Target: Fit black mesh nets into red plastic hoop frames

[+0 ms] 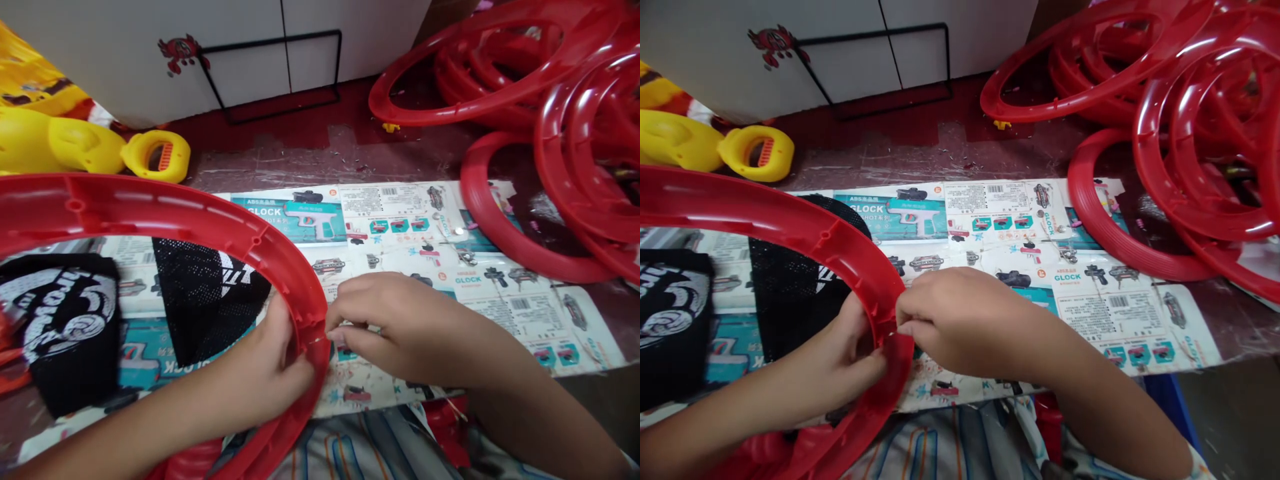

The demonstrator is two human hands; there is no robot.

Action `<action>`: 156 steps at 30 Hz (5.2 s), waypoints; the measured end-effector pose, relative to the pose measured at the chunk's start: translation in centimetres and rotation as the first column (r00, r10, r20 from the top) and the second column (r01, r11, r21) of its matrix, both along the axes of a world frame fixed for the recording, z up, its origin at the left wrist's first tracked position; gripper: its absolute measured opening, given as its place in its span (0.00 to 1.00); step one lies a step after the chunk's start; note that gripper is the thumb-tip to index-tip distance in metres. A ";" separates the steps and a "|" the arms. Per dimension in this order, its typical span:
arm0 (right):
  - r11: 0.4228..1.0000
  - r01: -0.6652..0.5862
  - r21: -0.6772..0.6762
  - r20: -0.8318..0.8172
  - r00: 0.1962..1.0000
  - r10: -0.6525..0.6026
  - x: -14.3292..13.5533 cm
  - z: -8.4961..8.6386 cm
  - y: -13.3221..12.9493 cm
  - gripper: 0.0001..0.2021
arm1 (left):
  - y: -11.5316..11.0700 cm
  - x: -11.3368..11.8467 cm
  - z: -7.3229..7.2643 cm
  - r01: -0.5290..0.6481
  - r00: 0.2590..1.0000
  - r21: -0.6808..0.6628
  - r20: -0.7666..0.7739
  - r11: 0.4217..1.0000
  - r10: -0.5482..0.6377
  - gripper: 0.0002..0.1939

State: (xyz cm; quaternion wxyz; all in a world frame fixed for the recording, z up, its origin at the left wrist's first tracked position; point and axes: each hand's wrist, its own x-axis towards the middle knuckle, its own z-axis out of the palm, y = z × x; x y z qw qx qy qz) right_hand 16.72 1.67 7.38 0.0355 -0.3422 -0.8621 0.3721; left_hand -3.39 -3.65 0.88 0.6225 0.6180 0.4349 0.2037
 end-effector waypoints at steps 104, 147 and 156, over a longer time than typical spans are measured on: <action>0.836 -0.099 0.539 -0.091 0.980 0.175 -0.3 -1.2 -0.3 0.12 | -0.3 -0.3 0.3 0.178 0.983 -0.120 -0.029 0.977 -0.182 0.25; 0.775 -0.098 0.624 -0.064 0.982 0.176 0.0 -1.4 0.1 0.13 | -0.2 0.5 0.9 0.150 0.973 -0.363 0.220 0.920 -0.072 0.21; 0.817 -0.125 0.562 -0.101 0.971 0.218 0.0 -1.5 0.3 0.11 | -0.5 0.9 0.5 -0.090 0.930 -0.276 0.321 0.957 0.179 0.16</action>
